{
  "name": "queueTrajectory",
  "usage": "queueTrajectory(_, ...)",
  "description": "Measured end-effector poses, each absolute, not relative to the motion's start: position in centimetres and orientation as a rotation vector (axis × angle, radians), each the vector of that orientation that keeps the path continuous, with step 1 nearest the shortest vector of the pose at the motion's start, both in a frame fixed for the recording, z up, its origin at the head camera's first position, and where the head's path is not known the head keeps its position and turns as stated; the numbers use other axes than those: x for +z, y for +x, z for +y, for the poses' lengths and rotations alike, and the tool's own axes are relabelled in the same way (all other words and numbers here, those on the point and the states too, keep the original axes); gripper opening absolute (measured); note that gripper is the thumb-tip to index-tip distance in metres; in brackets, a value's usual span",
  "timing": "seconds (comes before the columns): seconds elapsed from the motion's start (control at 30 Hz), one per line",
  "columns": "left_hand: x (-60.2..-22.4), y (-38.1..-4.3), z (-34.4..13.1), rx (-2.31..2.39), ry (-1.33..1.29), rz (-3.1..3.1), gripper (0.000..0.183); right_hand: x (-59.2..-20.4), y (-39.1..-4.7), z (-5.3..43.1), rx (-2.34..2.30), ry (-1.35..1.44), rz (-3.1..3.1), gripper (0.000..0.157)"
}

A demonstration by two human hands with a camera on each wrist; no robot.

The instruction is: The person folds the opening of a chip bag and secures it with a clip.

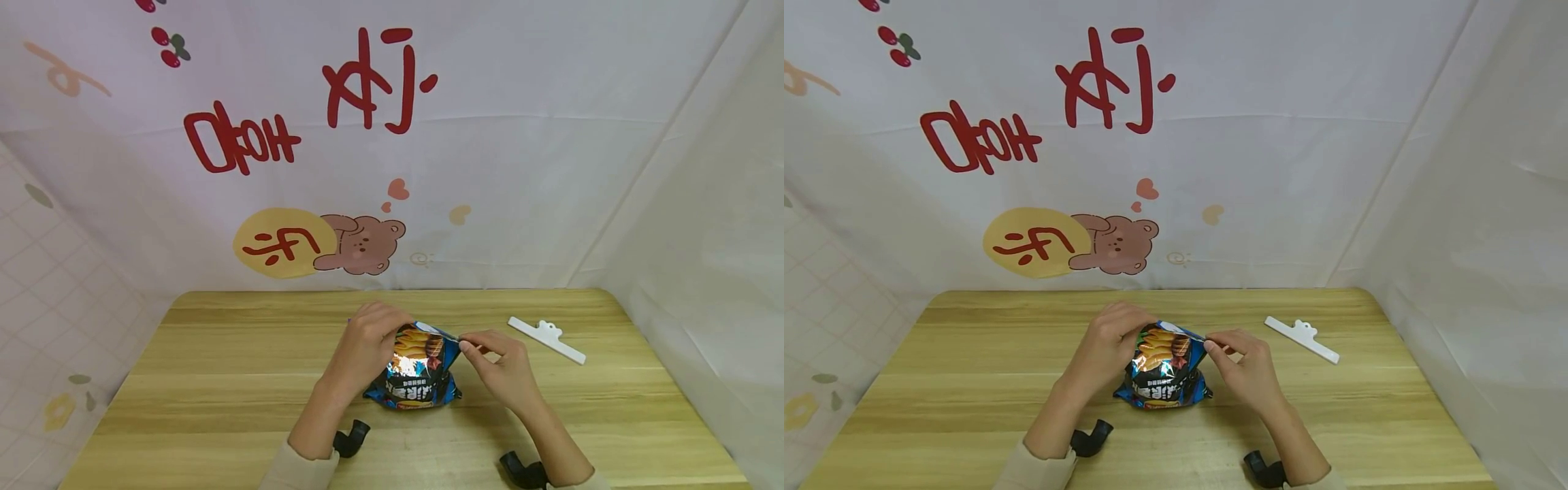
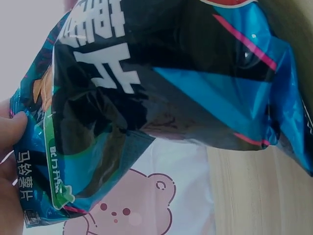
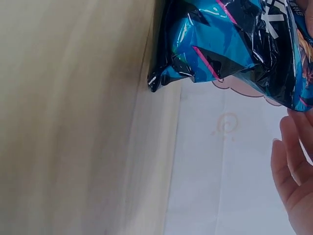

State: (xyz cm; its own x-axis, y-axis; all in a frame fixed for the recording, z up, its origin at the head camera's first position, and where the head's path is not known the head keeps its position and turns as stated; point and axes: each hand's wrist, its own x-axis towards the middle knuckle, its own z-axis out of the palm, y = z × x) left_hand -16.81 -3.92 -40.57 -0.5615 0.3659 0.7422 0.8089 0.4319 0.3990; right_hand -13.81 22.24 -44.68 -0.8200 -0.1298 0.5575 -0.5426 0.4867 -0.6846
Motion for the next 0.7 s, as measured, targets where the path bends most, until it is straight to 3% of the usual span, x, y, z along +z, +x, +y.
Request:
queueTrajectory(0.47,-40.65,-16.74,-3.93,-1.042,-0.988,-2.142,0.026,-45.07,-14.07,21.97,1.283,0.477,-2.388,0.014)
queueTrajectory(0.7,-40.61,-16.56,-3.68,-1.061,-0.941,-2.162,0.009,-45.33,-14.29,21.95,1.274,0.517,-2.382,0.014)
